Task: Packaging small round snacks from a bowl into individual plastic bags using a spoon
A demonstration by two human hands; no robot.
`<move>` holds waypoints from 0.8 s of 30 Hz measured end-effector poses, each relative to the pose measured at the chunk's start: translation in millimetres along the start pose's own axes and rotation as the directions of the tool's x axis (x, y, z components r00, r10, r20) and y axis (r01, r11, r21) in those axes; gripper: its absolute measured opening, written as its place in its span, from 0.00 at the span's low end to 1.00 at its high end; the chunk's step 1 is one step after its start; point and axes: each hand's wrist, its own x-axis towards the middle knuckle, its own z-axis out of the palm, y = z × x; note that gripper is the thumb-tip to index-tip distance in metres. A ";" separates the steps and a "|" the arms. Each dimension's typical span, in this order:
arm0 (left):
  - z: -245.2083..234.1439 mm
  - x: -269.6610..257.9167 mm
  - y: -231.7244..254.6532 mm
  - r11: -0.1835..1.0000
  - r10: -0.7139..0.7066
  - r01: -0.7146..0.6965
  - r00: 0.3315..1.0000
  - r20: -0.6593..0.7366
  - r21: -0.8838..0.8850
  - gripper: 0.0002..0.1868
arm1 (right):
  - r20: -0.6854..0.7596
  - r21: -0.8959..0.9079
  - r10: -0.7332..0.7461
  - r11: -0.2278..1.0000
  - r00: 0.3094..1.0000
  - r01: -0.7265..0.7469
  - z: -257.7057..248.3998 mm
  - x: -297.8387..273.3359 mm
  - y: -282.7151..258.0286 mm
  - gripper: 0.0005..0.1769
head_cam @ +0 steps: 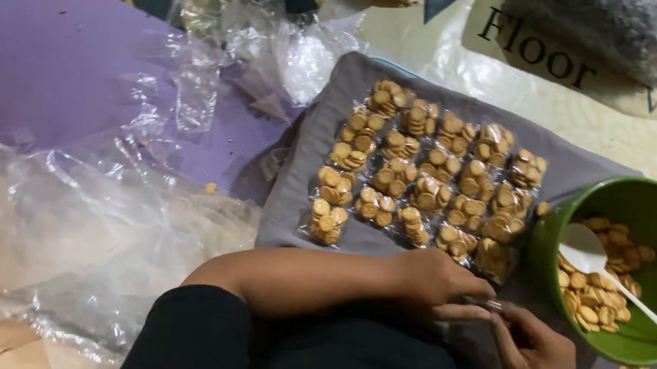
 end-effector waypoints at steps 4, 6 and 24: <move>-14.0 10.0 -2.5 0.925 -0.261 0.332 0.908 0.328 -0.184 0.28 | 0.030 0.171 -0.018 0.985 0.999 0.012 5.8 -6.9 8.6 0.08; -12.3 10.3 -8.7 0.831 -0.163 0.319 0.923 0.348 -0.457 0.29 | -0.043 0.312 -0.073 0.946 0.996 0.082 17.1 -9.8 29.9 0.08; 14.1 7.9 -23.8 0.080 -0.162 0.770 0.636 0.754 -0.633 0.32 | 0.506 0.237 -0.312 0.947 0.804 0.219 19.2 18.9 75.2 0.21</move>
